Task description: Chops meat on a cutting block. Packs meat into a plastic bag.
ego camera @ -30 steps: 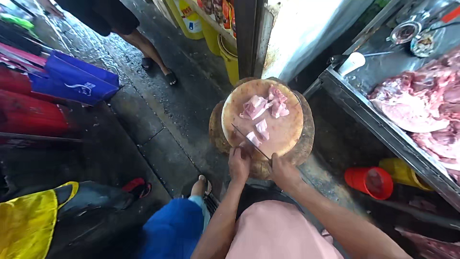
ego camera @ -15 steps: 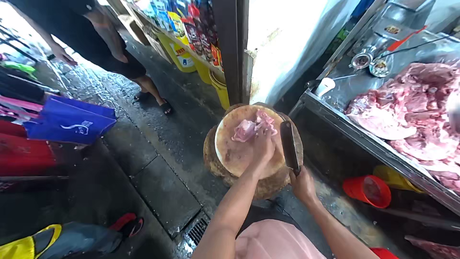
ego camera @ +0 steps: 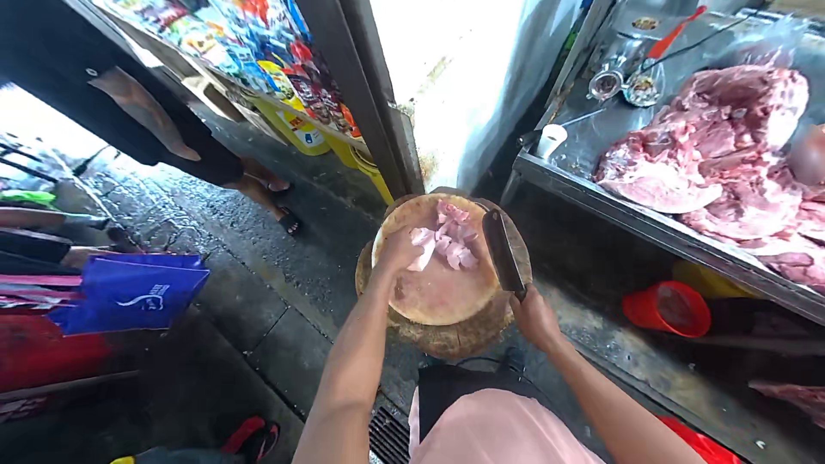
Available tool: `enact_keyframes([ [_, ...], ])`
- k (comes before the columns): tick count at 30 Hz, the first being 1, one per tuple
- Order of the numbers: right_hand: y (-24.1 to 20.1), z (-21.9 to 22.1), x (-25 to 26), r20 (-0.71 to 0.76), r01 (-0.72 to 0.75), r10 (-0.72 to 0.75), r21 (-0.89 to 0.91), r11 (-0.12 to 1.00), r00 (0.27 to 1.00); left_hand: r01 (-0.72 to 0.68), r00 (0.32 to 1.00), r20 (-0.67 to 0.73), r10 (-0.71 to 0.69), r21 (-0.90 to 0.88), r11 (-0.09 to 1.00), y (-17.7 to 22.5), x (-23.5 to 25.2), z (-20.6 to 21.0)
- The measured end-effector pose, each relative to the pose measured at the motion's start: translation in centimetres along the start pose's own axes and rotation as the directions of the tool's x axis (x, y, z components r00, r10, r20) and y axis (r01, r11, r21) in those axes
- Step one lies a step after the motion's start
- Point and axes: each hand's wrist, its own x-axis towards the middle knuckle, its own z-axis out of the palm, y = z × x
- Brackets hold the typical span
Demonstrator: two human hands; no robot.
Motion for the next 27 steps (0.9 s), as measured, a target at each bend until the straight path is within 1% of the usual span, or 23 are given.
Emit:
enact_keyframes([
  [2,0.2,-0.1,0.1,0.005,0.015,-0.015,-0.003,1.0,1.0,-0.074,0.996,0.047,0.075,-0.031,0.997,-1.1,-1.9,-2.2],
  [3,0.2,-0.3,0.2,0.007,0.028,-0.028,-0.005,1.0,1.0,-0.121,0.99,0.074,0.123,-0.027,0.992,-0.9,-3.1,-3.0],
  [5,0.2,-0.4,0.2,0.008,0.047,-0.047,-0.002,0.999,0.999,-0.269,0.954,0.147,0.261,0.037,0.963,0.5,-5.4,-3.7],
  [6,0.1,-0.4,0.2,0.009,0.053,-0.053,0.001,0.999,0.999,-0.369,0.92,0.185,0.346,0.106,0.923,1.1,-6.1,-2.9],
  [7,0.1,-0.6,0.3,0.014,0.059,-0.059,-0.008,0.998,0.998,-0.463,0.881,0.212,0.424,0.196,0.864,1.4,-6.5,-1.4],
  [8,0.1,-0.7,0.2,0.023,0.063,-0.063,-0.019,0.998,0.998,-0.524,0.851,0.221,0.477,0.284,0.803,1.3,-6.7,1.0],
  [9,0.3,-0.7,-0.1,0.034,0.067,-0.066,-0.038,0.997,0.997,-0.552,0.834,0.221,0.506,0.359,0.753,0.7,-7.0,3.7],
  [10,0.6,-0.7,-0.4,0.041,0.073,-0.071,-0.067,0.995,0.997,-0.55,0.834,0.222,0.505,0.407,0.73,0.0,-7.6,6.1],
  [11,0.6,-0.9,-0.9,0.046,0.089,-0.085,-0.096,0.991,0.995,-0.525,0.85,0.213,0.481,0.412,0.745,-0.5,-8.3,7.6],
  [12,0.6,-1.2,-1.5,0.055,0.109,-0.103,-0.115,0.987,0.993,-0.482,0.876,0.175,0.45,0.383,0.788,-0.8,-9.1,8.2],
  [14,0.7,-2.0,-3.5,0.086,0.148,-0.138,-0.123,0.981,0.987,-0.334,0.94,0.014,0.34,0.231,0.914,-0.6,-11.3,8.1],
  [15,0.4,-2.5,-4.5,0.108,0.174,-0.161,-0.121,0.977,0.981,-0.239,0.964,-0.087,0.25,0.125,0.963,-0.4,-12.2,8.2],
  [16,-0.6,-3.1,-5.3,0.133,0.206,-0.192,-0.103,0.973,0.972,-0.147,0.972,-0.18,0.149,0.028,0.989,-0.3,-12.7,8.6],
  [17,-2.0,-4.0,-5.9,0.154,0.247,-0.233,-0.081,0.966,0.96,-0.065,0.973,-0.223,0.054,-0.044,0.997,-0.4,-12.7,9.1],
  [19,-5.4,-6.1,-7.4,0.137,0.353,-0.346,-0.028,0.935,0.928,0.03,0.972,-0.228,-0.062,-0.141,0.99,-1.0,-12.5,10.6],
  [20,-7.0,-7.4,-8.2,0.073,0.436,-0.435,0.007,0.9,0.898,0.03,0.964,-0.253,-0.078,-0.187,0.982,-1.2,-12.6,11.3],
  [21,-8.6,-8.7,-9.1,-0.025,0.531,-0.53,0.046,0.846,0.848,0.036,0.956,-0.277,-0.098,-0.22,0.975,-1.1,-12.6,11.4],
  [22,-10.1,-9.8,-9.9,-0.152,0.638,-0.623,0.079,0.766,0.767,0.034,0.951,-0.289,-0.11,-0.254,0.967,-1.1,-12.8,11.5],
  [23,-11.5,-10.8,-10.6,-0.277,0.738,-0.693,0.107,0.666,0.665,0.022,0.946,-0.301,-0.117,-0.301,0.953,-1.2,-13.2,11.7],
  [24,-13.0,-11.5,-11.2,-0.391,0.824,-0.735,0.129,0.552,0.554,0.008,0.941,-0.314,-0.125,-0.351,0.936,-1.4,-13.6,12.0],
  [25,-14.3,-11.6,-11.4,-0.491,0.885,-0.746,0.137,0.444,0.45,-0.01,0.934,-0.333,-0.133,-0.393,0.919,-1.7,-13.9,12.2],
  [26,-15.1,-10.7,-11.3,-0.562,0.918,-0.735,0.127,0.376,0.379,-0.022,0.927,-0.348,-0.143,-0.43,0.902,-2.1,-14.2,12.5],
  [27,-14.7,-8.7,-10.9,-0.576,0.914,-0.723,0.124,0.385,0.382,-0.014,0.924,-0.345,-0.165,-0.461,0.887,-2.3,-14.7,12.7],
])
